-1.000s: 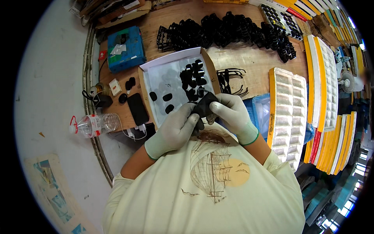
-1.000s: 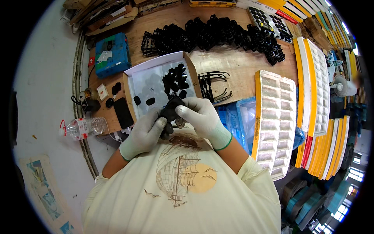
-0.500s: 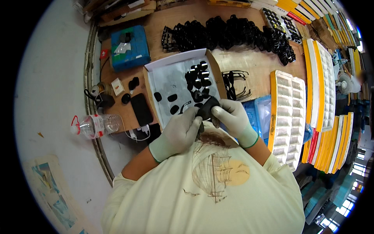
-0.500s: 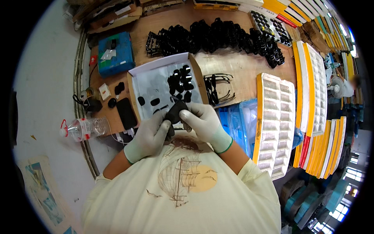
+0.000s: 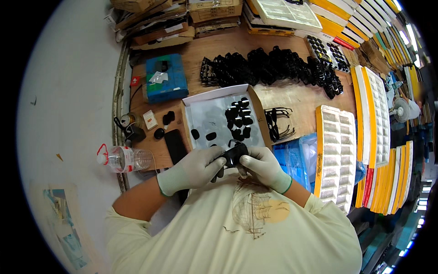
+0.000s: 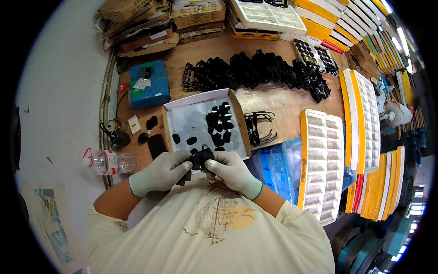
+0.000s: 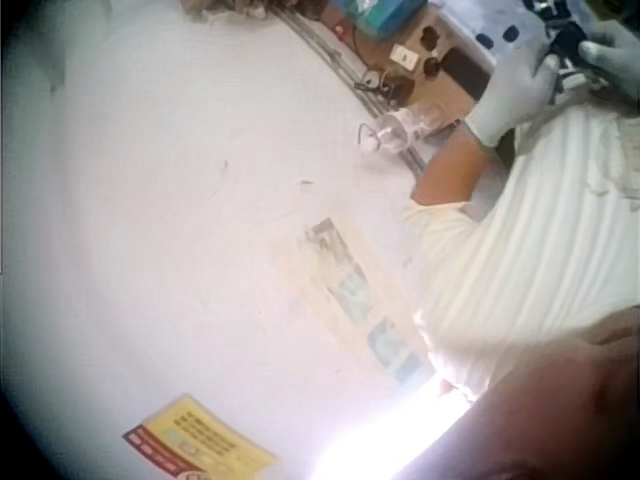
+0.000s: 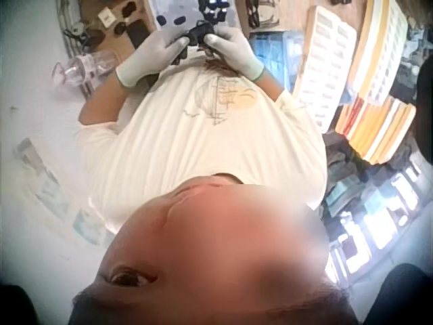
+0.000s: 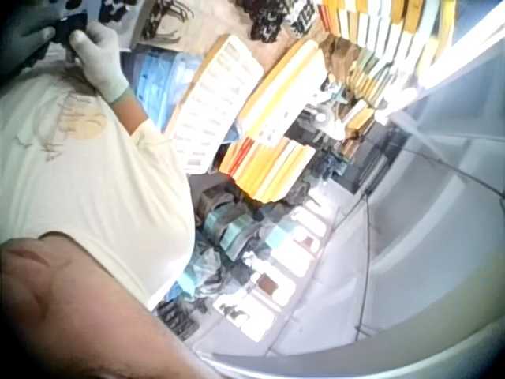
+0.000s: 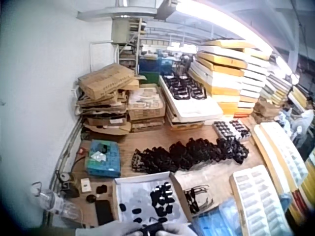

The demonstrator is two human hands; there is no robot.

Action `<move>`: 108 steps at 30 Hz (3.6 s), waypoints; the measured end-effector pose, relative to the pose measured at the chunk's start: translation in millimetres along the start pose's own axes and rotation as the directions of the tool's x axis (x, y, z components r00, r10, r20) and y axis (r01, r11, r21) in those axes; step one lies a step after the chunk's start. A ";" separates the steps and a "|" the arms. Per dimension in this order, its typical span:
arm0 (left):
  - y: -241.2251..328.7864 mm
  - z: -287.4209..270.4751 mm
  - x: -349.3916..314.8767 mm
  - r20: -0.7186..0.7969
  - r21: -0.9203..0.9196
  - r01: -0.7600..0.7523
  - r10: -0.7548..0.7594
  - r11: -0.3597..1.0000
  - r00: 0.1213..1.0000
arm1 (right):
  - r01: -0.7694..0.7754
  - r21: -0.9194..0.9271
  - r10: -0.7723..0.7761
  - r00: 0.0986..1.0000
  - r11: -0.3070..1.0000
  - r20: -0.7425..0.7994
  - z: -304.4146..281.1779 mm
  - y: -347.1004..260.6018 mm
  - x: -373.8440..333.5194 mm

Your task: The person picks small black rubber pieces from a tray and attaches them to black plastic frames, then places the assembled units into a white foam tray. The process repeats with multiple units.

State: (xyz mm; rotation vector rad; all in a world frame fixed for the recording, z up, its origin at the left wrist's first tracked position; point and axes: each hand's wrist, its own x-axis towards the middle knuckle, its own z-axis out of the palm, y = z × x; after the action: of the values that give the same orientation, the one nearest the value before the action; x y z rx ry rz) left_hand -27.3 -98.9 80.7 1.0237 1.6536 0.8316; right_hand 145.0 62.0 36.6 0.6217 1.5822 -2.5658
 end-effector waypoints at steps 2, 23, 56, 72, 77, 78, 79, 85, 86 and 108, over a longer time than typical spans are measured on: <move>-10.8 -1.1 0.0 -0.040 0.058 -0.054 0.056 0.997 0.998 | 0.053 -0.139 -0.057 0.998 0.989 -0.021 2.7 -2.7 4.7; -56.4 52.2 30.1 -0.447 0.170 -0.137 0.200 0.976 0.872 | 0.050 -0.381 -0.159 0.952 0.923 -0.260 -15.8 12.4 31.8; -70.7 7.9 113.5 -0.339 -0.253 0.081 -0.167 0.964 0.926 | 0.239 0.190 -0.178 0.941 0.952 -0.289 -104.1 8.1 -39.2; -91.1 56.7 83.1 -0.670 -0.190 0.076 -0.186 0.979 0.719 | 0.214 0.039 -0.190 0.925 0.976 -0.329 -110.9 9.2 -31.0; -133.1 46.7 71.8 -0.741 0.069 0.374 -0.203 0.925 0.640 | 0.188 0.005 -0.165 0.876 0.982 -0.454 -116.0 13.4 -40.8; -140.6 43.4 73.1 -0.740 0.080 0.415 -0.225 0.906 0.634 | 0.167 0.000 -0.147 0.864 0.986 -0.481 -116.3 15.8 -42.4; -150.3 40.7 75.6 -0.726 0.100 0.457 -0.249 0.884 0.641 | 0.148 -0.004 -0.129 0.851 0.989 -0.510 -116.2 18.2 -44.6; -169.1 63.1 124.9 -0.497 0.225 0.352 -0.204 0.908 0.843 | 0.041 -0.052 -0.062 0.848 0.998 -0.527 -115.6 29.5 -40.4; -165.2 76.8 137.3 -0.419 0.167 0.262 -0.172 0.951 0.892 | 0.027 -0.065 -0.057 0.859 0.998 -0.509 -115.5 30.7 -38.3; -202.3 83.4 147.4 -0.525 0.401 0.686 -0.461 0.607 0.716 | -0.011 -0.189 -0.071 0.905 0.982 -0.420 -106.2 25.1 -36.9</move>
State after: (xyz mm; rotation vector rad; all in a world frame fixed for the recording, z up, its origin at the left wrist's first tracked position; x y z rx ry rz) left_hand -19.5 -43.2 -177.1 0.6123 2.4816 0.0405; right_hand 217.6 136.8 -12.4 1.2096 1.9379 -2.3692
